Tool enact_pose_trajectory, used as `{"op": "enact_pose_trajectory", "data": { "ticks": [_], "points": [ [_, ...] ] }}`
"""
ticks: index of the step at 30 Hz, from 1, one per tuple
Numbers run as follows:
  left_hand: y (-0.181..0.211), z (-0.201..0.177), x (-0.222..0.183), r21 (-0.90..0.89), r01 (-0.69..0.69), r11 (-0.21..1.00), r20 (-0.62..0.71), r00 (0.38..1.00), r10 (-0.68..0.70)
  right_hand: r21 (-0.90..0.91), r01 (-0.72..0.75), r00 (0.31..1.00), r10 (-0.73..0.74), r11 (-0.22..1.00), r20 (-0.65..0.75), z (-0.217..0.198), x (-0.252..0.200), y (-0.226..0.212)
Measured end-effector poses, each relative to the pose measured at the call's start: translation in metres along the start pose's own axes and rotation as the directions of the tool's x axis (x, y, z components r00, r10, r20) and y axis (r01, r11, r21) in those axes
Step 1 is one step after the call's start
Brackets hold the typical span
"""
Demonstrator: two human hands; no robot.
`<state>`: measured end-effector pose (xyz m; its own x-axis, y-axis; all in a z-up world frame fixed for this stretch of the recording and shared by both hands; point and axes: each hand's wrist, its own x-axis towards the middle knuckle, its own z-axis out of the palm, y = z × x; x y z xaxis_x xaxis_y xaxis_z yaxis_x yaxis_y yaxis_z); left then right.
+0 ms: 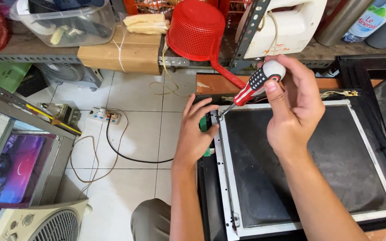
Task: Cleaning a monitor frame with a brush and removing screws using a screwdriver.
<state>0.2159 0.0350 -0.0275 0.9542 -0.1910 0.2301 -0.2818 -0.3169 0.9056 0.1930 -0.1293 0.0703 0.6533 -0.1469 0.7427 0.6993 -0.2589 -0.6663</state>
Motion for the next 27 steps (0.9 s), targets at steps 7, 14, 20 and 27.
{"op": "enact_pose_trajectory", "data": {
  "ticks": [7, 14, 20, 27],
  "points": [
    [0.006, 0.006, 0.014, 0.003, 0.126, 0.992, 0.025, 0.992, -0.126, -0.016, 0.029, 0.999, -0.03, 0.999, -0.017, -0.006, 0.007, -0.002],
    [0.013, 0.023, 0.032, -0.093, 0.163, 0.982, 0.037, 0.986, -0.16, -0.016, 0.021, 0.999, -0.022, 1.0, -0.045, -0.024, 0.01, 0.004],
    [-0.007, 0.029, 0.04, -0.083, 0.048, 0.995, -0.021, 0.999, -0.05, 0.016, -0.048, 0.995, 0.05, 0.999, -0.087, -0.031, 0.011, 0.023],
    [-0.019, 0.035, 0.044, -0.026, -0.013, 1.0, 0.005, 1.0, 0.013, -0.035, -0.039, 0.998, 0.037, 0.999, -0.058, -0.023, 0.01, 0.013]
  ]
}}
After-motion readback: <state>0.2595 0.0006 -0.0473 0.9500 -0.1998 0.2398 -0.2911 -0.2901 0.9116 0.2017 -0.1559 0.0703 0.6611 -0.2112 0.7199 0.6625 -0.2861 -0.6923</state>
